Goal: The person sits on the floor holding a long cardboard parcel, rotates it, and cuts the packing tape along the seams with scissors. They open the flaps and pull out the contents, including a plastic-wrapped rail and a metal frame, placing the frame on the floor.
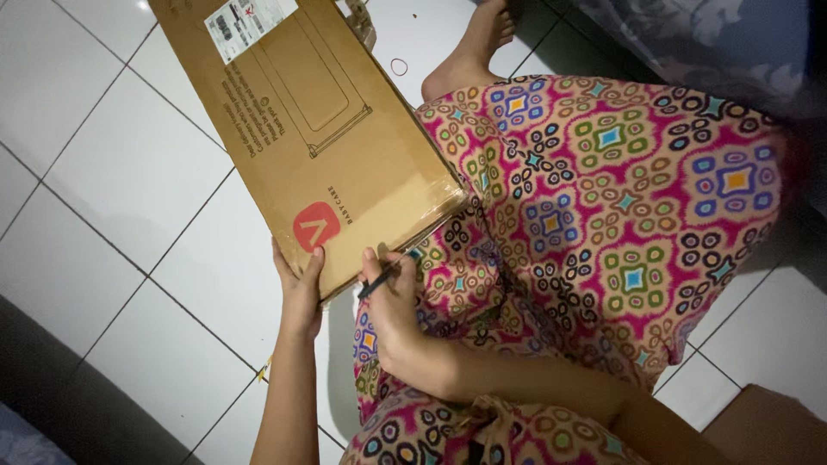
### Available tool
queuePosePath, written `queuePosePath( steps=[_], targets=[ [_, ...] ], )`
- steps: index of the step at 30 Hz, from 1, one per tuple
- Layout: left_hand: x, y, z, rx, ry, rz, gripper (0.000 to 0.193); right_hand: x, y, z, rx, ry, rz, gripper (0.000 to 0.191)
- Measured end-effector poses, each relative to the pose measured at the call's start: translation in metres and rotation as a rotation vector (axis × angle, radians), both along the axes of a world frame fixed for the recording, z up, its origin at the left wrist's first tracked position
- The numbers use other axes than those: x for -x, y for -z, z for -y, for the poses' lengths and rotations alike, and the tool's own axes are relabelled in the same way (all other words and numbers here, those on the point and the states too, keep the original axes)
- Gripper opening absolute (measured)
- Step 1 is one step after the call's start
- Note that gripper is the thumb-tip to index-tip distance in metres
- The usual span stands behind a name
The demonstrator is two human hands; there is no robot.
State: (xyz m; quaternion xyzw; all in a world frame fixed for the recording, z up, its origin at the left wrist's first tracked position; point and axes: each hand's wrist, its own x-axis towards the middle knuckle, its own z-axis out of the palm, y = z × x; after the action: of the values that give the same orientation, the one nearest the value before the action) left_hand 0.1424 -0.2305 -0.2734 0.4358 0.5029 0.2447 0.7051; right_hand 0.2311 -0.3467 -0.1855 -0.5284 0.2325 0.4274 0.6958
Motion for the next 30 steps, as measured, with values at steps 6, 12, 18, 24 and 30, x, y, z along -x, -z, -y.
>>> queuePosePath(
  steps=[6,12,18,24,30],
  targets=[
    [-0.016,-0.007,0.045,0.026,-0.11,0.087,0.073,-0.006,0.032,0.03,-0.17,0.02,0.339,0.016],
    [-0.031,-0.016,0.137,0.089,-0.182,-0.08,0.087,-0.061,0.034,0.117,-0.138,-0.236,0.538,0.013],
    [-0.024,-0.011,0.113,0.366,-0.138,0.187,0.079,-0.113,0.05,0.157,-0.043,-0.362,0.61,0.023],
    [-0.037,0.02,0.02,0.246,-0.277,0.256,0.071,-0.128,0.063,0.129,-0.024,-0.384,0.752,0.027],
    [-0.049,0.027,0.031,0.232,-0.324,0.064,0.07,-0.139,0.044,0.106,0.047,-0.354,0.509,0.03]
  ],
)
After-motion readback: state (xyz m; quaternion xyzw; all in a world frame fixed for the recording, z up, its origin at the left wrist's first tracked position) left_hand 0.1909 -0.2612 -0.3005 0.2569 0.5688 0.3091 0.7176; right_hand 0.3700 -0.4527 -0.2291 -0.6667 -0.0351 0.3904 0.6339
